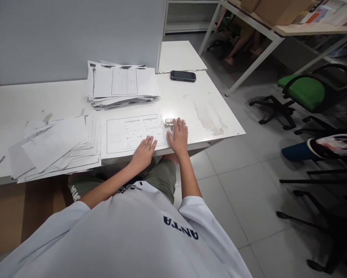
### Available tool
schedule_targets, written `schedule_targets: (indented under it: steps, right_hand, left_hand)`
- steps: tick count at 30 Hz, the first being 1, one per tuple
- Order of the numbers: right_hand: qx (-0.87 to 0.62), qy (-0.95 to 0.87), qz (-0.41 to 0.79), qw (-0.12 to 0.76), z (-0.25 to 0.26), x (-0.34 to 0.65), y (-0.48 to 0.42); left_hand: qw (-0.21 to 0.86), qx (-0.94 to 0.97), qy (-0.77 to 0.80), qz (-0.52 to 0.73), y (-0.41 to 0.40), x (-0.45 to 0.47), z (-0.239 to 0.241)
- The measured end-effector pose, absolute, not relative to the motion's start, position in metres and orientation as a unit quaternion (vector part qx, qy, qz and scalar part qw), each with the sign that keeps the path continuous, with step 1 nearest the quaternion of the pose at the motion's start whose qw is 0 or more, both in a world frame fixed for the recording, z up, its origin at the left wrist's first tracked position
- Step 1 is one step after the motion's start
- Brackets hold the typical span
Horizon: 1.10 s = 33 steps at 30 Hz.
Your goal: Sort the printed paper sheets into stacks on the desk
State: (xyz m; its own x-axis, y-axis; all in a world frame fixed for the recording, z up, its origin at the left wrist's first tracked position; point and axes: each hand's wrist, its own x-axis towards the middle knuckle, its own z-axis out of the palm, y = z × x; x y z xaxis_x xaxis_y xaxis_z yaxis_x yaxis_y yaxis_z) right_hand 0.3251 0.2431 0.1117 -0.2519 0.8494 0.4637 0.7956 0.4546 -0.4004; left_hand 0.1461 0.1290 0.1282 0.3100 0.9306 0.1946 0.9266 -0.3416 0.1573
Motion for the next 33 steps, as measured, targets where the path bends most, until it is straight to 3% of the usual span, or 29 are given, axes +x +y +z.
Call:
schedule_targets:
  steps: [17,33]
  right_hand:
    - [-0.519,-0.789,0.067,0.322,0.105,0.327,0.251]
    - [-0.483,-0.810,0.056,0.328,0.105,0.330,0.249]
  left_hand:
    - [0.018,0.776,0.593,0.213,0.118,0.143,0.112]
    - [0.014,0.804,0.559,0.203,0.119,0.139,0.112]
